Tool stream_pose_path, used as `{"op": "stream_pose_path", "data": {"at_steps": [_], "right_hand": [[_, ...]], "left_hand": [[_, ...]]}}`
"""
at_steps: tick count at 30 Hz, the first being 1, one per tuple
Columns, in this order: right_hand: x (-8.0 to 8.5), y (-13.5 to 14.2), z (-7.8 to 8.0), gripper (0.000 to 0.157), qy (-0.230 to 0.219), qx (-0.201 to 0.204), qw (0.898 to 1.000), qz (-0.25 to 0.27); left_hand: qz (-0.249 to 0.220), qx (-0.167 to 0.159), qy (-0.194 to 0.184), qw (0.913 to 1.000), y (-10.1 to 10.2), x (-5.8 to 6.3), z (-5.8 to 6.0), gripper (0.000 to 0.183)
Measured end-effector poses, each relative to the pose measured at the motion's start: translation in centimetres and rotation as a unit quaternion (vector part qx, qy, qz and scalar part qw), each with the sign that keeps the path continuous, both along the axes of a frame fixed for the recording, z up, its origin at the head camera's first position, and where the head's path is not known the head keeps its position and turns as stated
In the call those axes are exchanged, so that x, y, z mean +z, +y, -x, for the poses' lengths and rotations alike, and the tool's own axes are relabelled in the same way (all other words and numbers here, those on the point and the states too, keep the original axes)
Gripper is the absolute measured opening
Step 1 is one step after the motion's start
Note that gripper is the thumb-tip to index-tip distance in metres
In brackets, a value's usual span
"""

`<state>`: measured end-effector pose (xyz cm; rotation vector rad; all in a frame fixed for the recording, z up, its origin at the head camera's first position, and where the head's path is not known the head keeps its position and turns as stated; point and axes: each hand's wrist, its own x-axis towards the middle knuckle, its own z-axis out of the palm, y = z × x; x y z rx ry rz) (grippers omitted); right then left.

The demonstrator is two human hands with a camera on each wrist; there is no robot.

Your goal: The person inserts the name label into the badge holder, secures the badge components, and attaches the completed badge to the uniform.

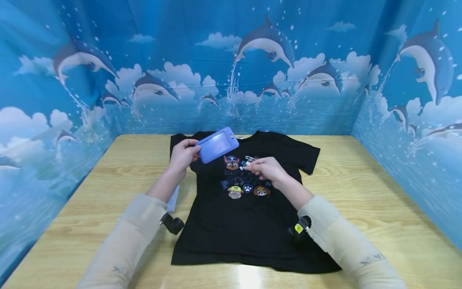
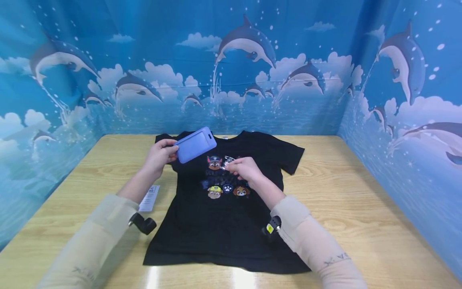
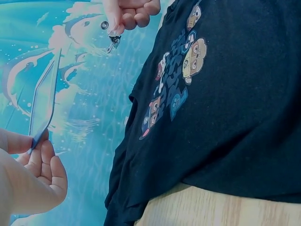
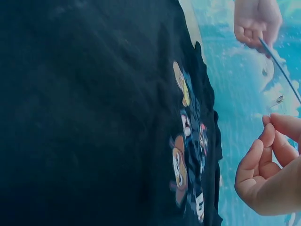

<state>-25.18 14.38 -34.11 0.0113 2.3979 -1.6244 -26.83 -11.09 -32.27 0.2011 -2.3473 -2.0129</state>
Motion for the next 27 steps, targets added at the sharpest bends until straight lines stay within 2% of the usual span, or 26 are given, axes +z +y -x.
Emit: {"op": "stream_pose_path", "data": {"at_steps": [12,27], "right_hand": [[-0.4,-2.5,-2.3,0.015,0.016,0.043,0.999,-0.026],[-1.7,-5.5,-4.1,0.014,0.006,0.102,0.995,0.017]], "left_hand": [[-0.003,0.007,-0.001,1.0,0.0,0.0,0.0,0.027],[-0.002,0.006,-0.004,1.0,0.3,-0.1,-0.2,0.027]]}}
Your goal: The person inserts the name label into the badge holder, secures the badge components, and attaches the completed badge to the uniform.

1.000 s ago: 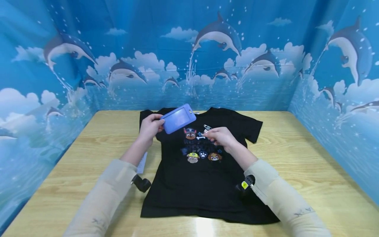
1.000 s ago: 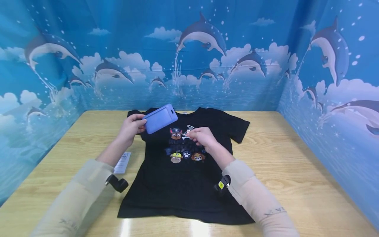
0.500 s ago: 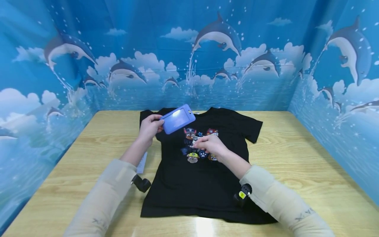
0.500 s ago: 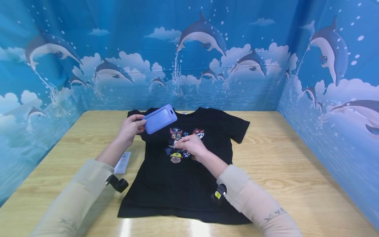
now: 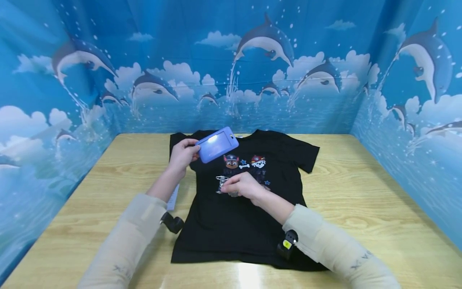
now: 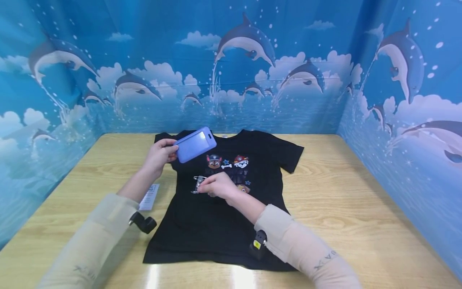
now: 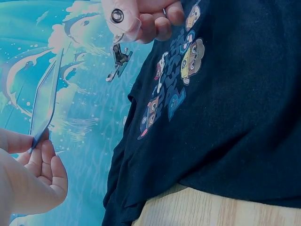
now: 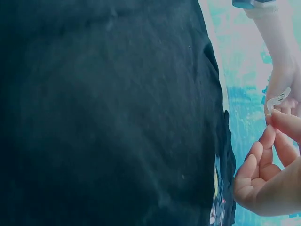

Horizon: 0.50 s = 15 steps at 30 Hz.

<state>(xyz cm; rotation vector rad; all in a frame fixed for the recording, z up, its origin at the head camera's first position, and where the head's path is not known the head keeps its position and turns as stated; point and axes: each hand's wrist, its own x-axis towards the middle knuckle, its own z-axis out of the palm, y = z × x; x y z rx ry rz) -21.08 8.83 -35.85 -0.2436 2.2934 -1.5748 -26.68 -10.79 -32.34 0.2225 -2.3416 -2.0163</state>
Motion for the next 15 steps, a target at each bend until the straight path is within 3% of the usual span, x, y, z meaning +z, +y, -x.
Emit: {"op": "stream_pose_path", "data": {"at_steps": [5,15], "right_hand": [[-0.5,-0.8,-0.6,0.014,0.011,0.023,0.999,-0.029],[-1.5,-1.8,-1.5,0.013,0.028,0.081,0.996,-0.038]], "left_hand": [[0.001,0.0,0.0,1.0,0.0,0.1,0.0,0.027],[0.004,-0.007,-0.006,0.9999,0.0,-0.1,0.1,0.027]]}}
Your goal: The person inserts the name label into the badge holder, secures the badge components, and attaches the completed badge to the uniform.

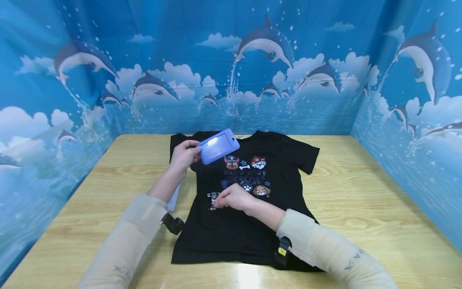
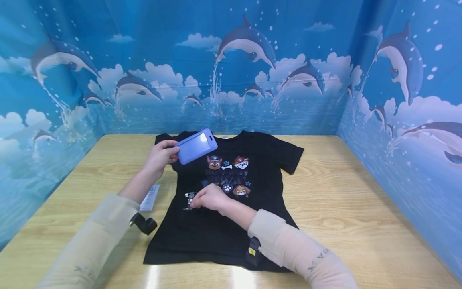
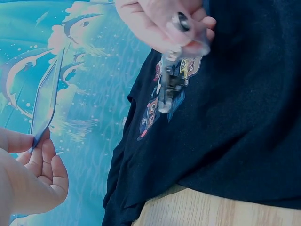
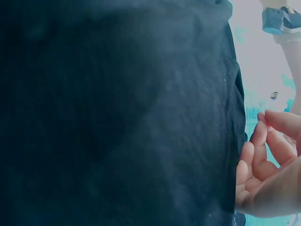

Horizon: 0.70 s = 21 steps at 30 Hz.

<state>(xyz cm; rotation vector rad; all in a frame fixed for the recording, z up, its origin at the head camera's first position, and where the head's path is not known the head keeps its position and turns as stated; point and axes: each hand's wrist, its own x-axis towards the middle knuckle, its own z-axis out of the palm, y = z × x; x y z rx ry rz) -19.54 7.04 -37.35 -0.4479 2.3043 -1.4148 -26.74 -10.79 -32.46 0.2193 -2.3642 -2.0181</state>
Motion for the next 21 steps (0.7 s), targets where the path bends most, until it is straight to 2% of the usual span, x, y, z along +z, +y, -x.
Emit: {"op": "stream_pose_path", "data": {"at_steps": [7,14,21], "right_hand": [[-0.32,-0.36,-0.09,0.009,0.017,0.005,0.999,-0.032],[-0.33,-0.39,-0.16,0.006,0.028,0.039,0.996,-0.072],[-0.12,-0.24,-0.07,0.007,0.034,0.06,0.994,-0.086]], "left_hand": [[0.0,-0.001,0.001,1.0,0.02,-0.04,-0.01,0.026],[0.007,-0.004,-0.009,0.9999,0.19,-0.05,-0.06,0.026],[0.016,-0.008,-0.007,0.9998,0.28,-0.03,-0.18,0.027]]}}
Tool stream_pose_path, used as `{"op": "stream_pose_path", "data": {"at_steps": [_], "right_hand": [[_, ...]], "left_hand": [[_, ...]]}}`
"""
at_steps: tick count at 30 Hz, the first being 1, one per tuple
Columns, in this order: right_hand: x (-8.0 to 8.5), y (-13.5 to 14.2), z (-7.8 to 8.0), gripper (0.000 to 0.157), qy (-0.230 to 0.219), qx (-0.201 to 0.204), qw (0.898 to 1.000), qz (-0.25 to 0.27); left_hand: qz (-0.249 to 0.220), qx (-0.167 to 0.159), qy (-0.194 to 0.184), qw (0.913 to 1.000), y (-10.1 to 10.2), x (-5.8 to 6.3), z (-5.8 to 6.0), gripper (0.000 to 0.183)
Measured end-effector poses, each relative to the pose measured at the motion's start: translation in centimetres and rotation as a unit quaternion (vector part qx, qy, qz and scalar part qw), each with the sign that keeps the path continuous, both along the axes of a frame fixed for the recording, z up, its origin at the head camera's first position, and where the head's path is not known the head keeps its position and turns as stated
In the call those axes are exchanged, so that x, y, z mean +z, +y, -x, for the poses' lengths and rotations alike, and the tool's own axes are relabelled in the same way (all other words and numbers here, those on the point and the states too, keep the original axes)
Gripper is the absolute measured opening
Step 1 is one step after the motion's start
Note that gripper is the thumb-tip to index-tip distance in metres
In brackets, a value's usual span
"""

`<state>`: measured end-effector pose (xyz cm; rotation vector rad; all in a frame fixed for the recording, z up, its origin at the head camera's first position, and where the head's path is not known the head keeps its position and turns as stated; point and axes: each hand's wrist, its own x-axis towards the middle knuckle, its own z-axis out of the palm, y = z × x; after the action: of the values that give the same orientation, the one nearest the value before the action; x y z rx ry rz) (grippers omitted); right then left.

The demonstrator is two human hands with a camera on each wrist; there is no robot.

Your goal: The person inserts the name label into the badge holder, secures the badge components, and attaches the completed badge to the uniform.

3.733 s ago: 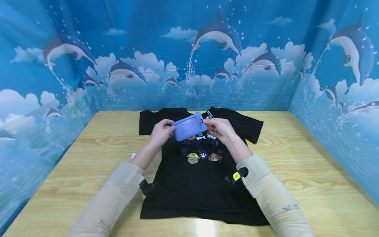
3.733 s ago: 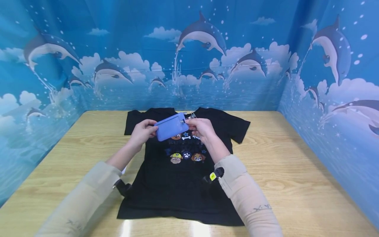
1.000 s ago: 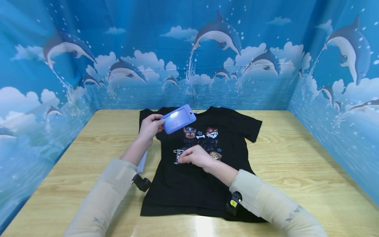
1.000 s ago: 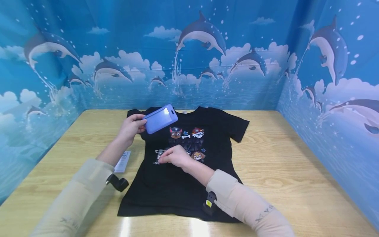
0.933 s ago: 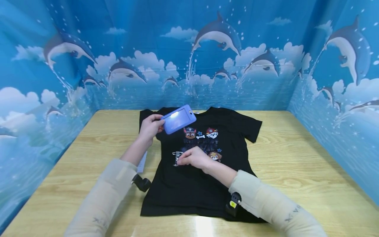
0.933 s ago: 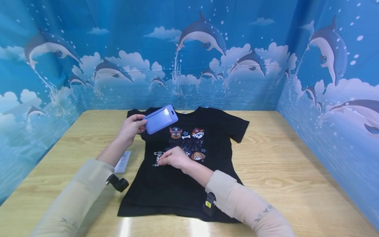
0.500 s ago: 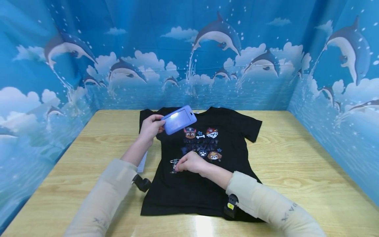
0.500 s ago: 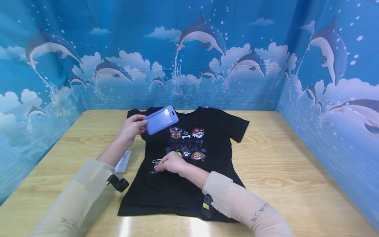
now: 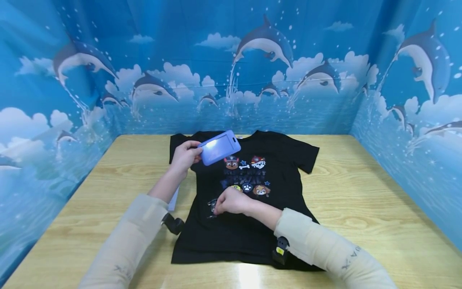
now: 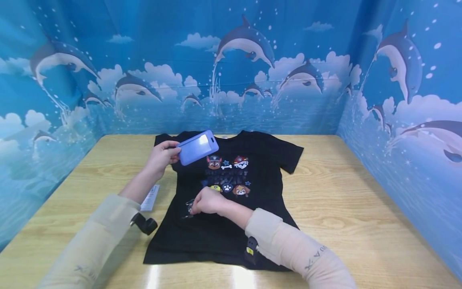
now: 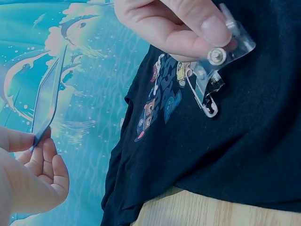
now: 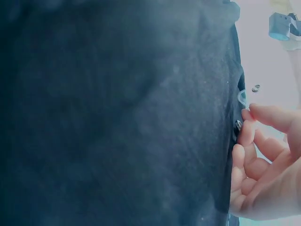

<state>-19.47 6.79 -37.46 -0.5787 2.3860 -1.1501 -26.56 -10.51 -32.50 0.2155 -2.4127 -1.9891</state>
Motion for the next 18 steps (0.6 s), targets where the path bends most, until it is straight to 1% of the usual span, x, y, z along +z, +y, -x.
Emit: {"op": "stream_pose_path", "data": {"at_steps": [7,13,18], "right_hand": [[0.5,0.4,0.3,0.006,0.025,-0.002,1.0,-0.012],[0.9,1.1,0.6,0.008,0.002,-0.01,1.0,0.008],[1.2,1.7,1.2,0.01,-0.006,-0.024,1.0,0.018]], "left_hand": [[-0.002,-0.005,0.003,1.0,-0.1,0.0,0.1,0.026],[-0.002,-0.01,0.003,0.9999,0.0,-0.2,0.1,0.027],[-0.002,-0.011,0.008,0.9999,0.0,-0.4,0.1,0.028]]}}
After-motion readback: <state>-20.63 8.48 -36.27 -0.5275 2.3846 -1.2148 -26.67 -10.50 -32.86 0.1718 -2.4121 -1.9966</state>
